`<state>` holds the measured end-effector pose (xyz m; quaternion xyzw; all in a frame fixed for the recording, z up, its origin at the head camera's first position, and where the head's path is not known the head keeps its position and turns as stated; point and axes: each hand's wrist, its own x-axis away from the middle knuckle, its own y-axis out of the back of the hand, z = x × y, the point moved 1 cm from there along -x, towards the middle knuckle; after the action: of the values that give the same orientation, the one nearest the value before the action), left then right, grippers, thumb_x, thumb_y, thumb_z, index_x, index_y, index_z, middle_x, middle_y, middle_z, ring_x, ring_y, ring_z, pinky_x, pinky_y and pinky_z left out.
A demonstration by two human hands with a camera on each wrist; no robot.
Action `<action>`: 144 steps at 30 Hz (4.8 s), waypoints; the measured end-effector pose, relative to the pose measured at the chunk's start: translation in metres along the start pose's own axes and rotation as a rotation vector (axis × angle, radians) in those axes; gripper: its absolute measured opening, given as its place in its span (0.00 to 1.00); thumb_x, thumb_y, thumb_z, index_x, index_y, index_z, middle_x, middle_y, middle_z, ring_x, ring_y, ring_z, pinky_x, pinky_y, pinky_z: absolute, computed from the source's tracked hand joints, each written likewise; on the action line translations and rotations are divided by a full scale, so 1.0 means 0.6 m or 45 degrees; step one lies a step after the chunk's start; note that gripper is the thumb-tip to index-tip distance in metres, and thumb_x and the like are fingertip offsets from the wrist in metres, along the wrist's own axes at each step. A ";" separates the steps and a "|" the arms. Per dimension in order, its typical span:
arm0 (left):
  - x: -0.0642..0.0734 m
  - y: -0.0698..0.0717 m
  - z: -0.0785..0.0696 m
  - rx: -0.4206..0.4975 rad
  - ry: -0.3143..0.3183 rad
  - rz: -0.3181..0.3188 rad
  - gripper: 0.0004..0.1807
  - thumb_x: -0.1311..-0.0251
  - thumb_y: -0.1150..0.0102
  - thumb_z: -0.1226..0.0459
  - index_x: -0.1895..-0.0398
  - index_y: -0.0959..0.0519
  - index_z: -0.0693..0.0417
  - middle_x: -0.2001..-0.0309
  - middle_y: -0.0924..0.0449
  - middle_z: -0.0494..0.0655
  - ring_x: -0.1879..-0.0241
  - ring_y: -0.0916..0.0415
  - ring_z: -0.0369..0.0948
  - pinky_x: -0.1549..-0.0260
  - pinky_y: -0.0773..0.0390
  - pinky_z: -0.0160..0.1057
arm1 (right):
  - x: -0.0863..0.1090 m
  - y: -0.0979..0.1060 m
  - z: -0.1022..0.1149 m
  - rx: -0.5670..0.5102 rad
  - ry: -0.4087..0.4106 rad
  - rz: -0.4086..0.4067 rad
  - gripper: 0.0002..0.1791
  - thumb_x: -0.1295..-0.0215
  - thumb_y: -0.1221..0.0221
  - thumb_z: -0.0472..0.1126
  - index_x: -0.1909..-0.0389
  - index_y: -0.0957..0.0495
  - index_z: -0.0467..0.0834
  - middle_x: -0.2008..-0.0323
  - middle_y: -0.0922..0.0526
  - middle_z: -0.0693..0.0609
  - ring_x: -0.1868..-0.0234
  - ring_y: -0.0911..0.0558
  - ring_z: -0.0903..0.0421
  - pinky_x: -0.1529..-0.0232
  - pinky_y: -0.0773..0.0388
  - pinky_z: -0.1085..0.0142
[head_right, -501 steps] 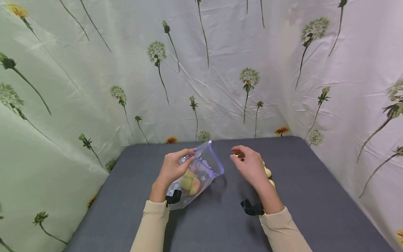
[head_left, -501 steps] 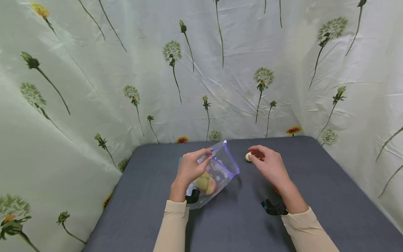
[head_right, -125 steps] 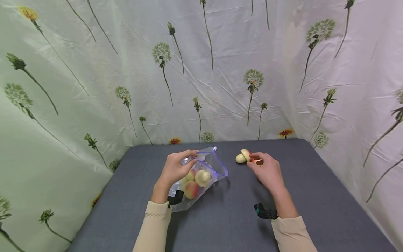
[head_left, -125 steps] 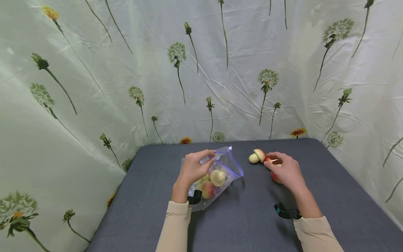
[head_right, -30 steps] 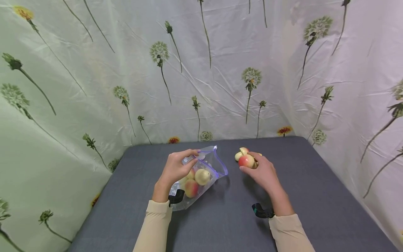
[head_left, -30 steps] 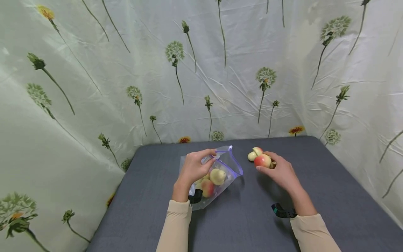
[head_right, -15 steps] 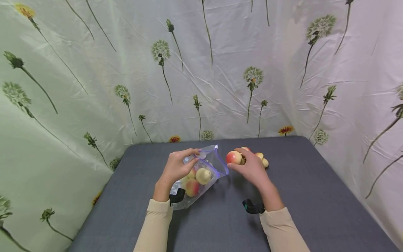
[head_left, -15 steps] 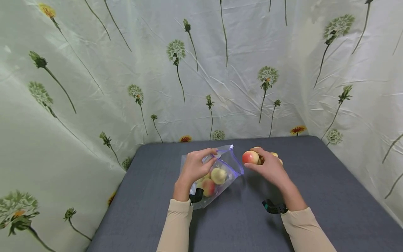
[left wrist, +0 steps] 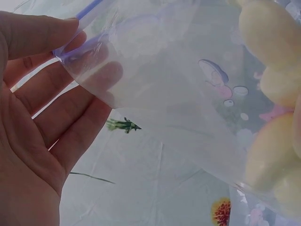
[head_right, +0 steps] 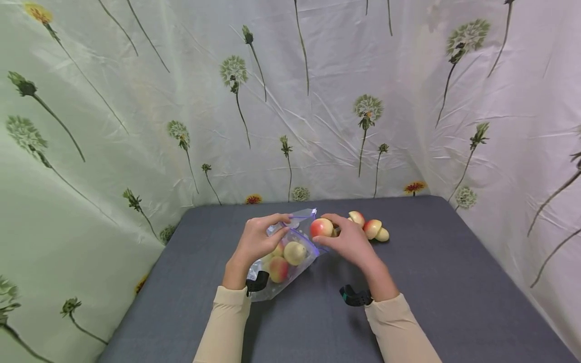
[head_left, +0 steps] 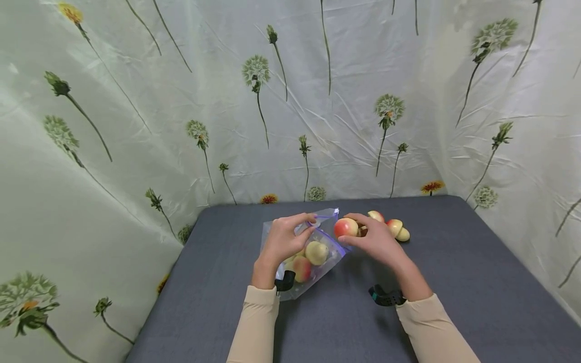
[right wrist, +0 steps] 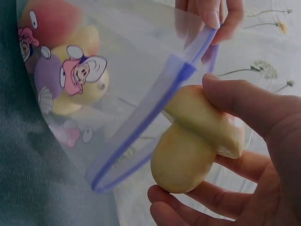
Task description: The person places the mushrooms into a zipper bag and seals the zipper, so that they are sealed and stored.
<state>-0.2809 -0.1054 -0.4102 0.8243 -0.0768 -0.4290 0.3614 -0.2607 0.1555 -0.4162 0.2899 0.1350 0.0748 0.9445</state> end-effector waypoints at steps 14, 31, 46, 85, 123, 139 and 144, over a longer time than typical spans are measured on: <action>-0.001 0.001 0.001 0.017 -0.027 -0.017 0.05 0.37 0.33 0.64 0.59 0.15 0.49 0.52 0.14 0.38 0.83 0.41 0.31 0.83 0.38 0.32 | -0.010 -0.021 0.018 -0.069 -0.007 0.125 0.37 0.39 0.30 0.57 0.32 0.27 0.47 0.50 0.16 0.50 0.56 0.18 0.48 0.60 0.23 0.57; 0.000 0.000 0.002 0.048 -0.040 -0.017 0.05 0.36 0.34 0.65 0.60 0.14 0.54 0.52 0.13 0.42 0.86 0.44 0.34 0.84 0.40 0.32 | -0.019 -0.041 0.023 -0.035 -0.036 0.180 0.37 0.34 0.37 0.61 0.31 0.29 0.44 0.48 0.17 0.46 0.49 0.19 0.47 0.56 0.20 0.55; 0.000 0.006 0.002 0.050 -0.021 -0.013 0.05 0.36 0.33 0.65 0.59 0.15 0.51 0.52 0.13 0.43 0.81 0.35 0.32 0.77 0.30 0.33 | -0.016 -0.033 0.031 -0.116 0.052 0.263 0.26 0.30 0.38 0.55 0.38 0.22 0.45 0.47 0.17 0.49 0.47 0.18 0.50 0.48 0.22 0.51; 0.006 -0.001 0.004 0.020 0.000 -0.006 0.05 0.35 0.33 0.64 0.58 0.14 0.53 0.50 0.14 0.41 0.81 0.35 0.31 0.78 0.34 0.33 | 0.009 0.093 -0.111 0.220 -0.143 -0.288 0.30 0.33 0.35 0.55 0.37 0.23 0.41 0.45 0.19 0.36 0.46 0.20 0.37 0.55 0.23 0.46; 0.006 0.006 0.002 0.028 0.040 0.033 0.05 0.34 0.34 0.64 0.57 0.15 0.50 0.50 0.14 0.40 0.72 0.23 0.33 0.76 0.31 0.33 | 0.001 0.109 -0.190 0.434 -0.209 -0.127 0.34 0.34 0.34 0.49 0.33 0.29 0.36 0.42 0.24 0.31 0.47 0.23 0.34 0.59 0.26 0.44; 0.005 -0.001 -0.001 0.031 0.040 0.030 0.06 0.35 0.33 0.64 0.57 0.14 0.52 0.51 0.14 0.37 0.73 0.25 0.31 0.74 0.28 0.33 | 0.006 0.101 -0.215 0.478 -0.209 -0.131 0.38 0.41 0.31 0.38 0.30 0.33 0.36 0.44 0.23 0.27 0.47 0.26 0.28 0.56 0.30 0.38; 0.005 -0.002 0.000 0.041 0.032 0.021 0.06 0.35 0.33 0.64 0.57 0.14 0.49 0.52 0.14 0.38 0.69 0.21 0.32 0.71 0.21 0.41 | 0.006 0.101 -0.214 0.494 -0.219 -0.129 0.38 0.40 0.32 0.37 0.29 0.34 0.38 0.46 0.22 0.28 0.50 0.23 0.30 0.61 0.28 0.42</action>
<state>-0.2792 -0.1059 -0.4127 0.8346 -0.0860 -0.4143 0.3526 -0.2993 0.2739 -0.4849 0.4643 0.0801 -0.0251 0.8817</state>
